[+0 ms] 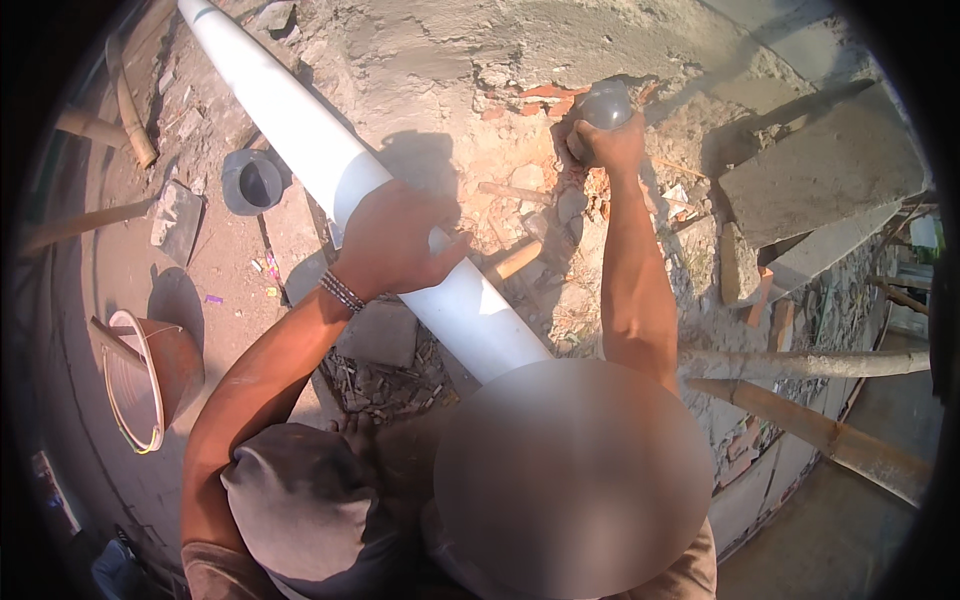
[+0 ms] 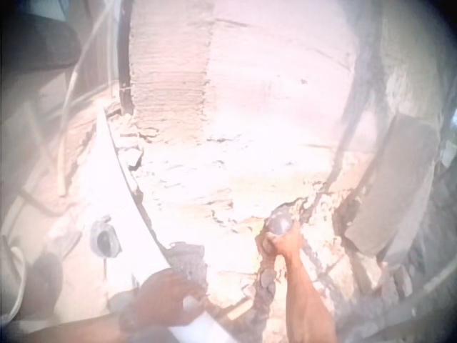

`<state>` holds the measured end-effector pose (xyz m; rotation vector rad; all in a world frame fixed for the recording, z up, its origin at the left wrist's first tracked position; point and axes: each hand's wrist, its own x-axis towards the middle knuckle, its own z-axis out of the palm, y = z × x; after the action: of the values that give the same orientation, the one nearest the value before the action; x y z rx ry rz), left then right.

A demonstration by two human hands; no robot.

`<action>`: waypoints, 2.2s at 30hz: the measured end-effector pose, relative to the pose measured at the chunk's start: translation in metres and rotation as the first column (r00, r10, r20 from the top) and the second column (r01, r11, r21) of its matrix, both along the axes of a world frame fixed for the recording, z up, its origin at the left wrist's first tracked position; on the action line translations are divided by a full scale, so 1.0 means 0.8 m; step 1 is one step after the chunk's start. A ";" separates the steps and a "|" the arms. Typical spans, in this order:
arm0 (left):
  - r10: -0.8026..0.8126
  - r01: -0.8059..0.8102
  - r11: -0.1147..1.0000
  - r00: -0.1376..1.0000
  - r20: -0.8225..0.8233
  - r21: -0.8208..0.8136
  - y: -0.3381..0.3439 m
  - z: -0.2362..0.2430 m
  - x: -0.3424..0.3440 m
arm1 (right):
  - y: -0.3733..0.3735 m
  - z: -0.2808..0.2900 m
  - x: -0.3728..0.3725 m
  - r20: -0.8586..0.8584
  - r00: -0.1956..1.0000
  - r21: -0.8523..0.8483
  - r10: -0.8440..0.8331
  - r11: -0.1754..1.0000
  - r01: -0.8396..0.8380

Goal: The person measures, cuts, and joins PVC pipes and fittings by hand using a saw and a hammer in an outdoor construction area.

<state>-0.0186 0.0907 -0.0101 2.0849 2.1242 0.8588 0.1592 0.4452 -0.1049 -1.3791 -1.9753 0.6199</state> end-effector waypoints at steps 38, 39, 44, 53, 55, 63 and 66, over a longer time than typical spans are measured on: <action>-0.007 0.001 0.990 0.999 -0.047 -0.138 0.036 0.031 0.020 | -0.033 -0.014 0.027 -0.143 0.989 0.233 -0.036 0.970 0.069; -0.006 -0.001 0.990 0.999 -0.048 -0.143 0.034 0.028 0.019 | -0.027 -0.008 0.020 -0.135 0.990 0.159 -0.035 0.986 0.056; -0.006 0.004 0.995 1.000 -0.024 -0.101 0.025 0.027 0.016 | -0.028 -0.003 0.009 -0.172 0.985 0.051 -0.006 0.999 0.015; 0.020 -0.021 0.984 1.000 -0.004 -0.176 0.021 0.027 0.013 | -0.033 -0.017 0.017 -0.103 0.994 0.272 -0.026 0.961 0.053; 0.014 -0.019 0.983 1.000 -0.026 -0.183 0.024 0.028 0.015 | -0.037 -0.018 0.012 -0.202 0.979 0.158 -0.020 0.986 0.053; 0.005 -0.007 0.984 1.000 -0.011 -0.178 0.028 0.029 0.018 | -0.041 0.006 0.024 -0.200 0.976 0.191 -0.088 0.973 0.127; 0.009 -0.009 0.985 1.000 -0.003 -0.170 0.025 0.029 0.015 | -0.038 0.020 0.026 -0.156 0.985 0.201 -0.078 0.973 0.109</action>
<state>-0.0063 0.1105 0.0133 1.9945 2.1259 0.6504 0.1798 0.4148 -0.0893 -1.2526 -1.7911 0.4431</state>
